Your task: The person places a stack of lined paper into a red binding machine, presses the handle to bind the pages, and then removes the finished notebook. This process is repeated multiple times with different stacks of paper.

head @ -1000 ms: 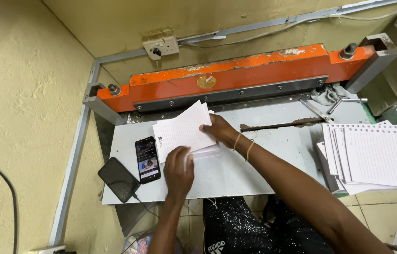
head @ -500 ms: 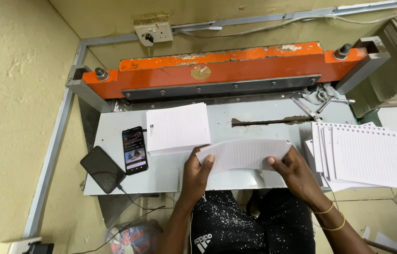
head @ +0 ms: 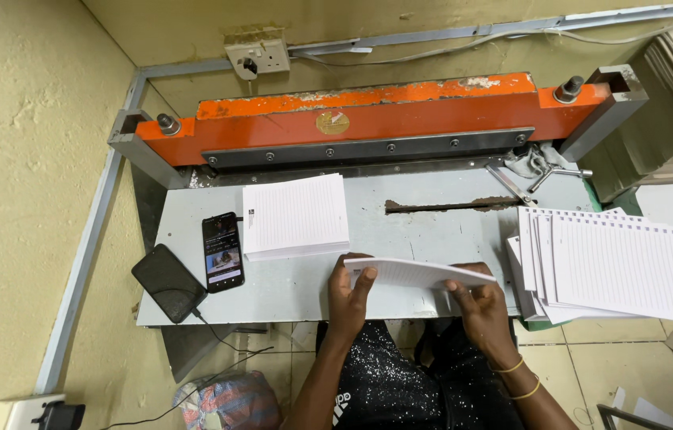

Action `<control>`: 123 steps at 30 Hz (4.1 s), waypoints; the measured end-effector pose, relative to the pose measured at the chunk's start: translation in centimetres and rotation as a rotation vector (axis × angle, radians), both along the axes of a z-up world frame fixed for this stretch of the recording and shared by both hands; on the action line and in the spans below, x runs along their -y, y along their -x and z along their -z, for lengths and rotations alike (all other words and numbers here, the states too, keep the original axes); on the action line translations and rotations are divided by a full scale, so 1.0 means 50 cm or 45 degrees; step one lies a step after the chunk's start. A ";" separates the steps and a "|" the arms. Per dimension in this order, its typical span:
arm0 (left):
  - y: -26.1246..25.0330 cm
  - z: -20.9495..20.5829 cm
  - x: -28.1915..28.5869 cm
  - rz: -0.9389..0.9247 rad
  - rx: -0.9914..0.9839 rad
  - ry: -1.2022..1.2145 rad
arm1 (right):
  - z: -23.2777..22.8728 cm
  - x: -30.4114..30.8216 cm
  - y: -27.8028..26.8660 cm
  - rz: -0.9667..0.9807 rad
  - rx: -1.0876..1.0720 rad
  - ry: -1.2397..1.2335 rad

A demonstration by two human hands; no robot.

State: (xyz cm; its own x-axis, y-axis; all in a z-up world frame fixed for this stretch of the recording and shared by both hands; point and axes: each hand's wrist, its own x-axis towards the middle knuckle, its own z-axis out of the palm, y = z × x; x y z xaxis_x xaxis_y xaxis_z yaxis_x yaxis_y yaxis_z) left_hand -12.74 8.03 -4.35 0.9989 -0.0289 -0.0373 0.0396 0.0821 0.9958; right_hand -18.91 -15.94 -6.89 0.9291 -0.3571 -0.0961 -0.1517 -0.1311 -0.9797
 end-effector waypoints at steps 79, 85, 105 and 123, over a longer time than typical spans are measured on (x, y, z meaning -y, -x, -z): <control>-0.275 -0.023 0.159 0.162 -0.397 0.071 | -0.051 0.048 -0.321 0.614 -0.129 -0.899; -0.116 -0.136 0.024 0.079 -0.045 -0.265 | -0.251 0.061 -0.104 0.704 0.110 -0.587; -0.184 -0.029 -0.262 0.089 1.195 -1.389 | -0.239 0.181 0.106 -0.167 0.039 1.665; -0.057 0.036 -0.244 -0.494 0.779 -0.918 | -0.178 -0.284 -0.377 -0.687 -0.334 -0.292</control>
State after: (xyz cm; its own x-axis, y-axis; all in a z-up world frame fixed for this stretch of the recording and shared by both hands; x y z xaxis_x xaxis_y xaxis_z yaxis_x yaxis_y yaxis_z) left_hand -9.88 20.20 -6.15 0.7881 0.1285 0.6020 -0.3942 -0.6457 0.6539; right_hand -0.07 -1.73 2.03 0.9078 0.2104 -0.3628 -0.3612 -0.0477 -0.9313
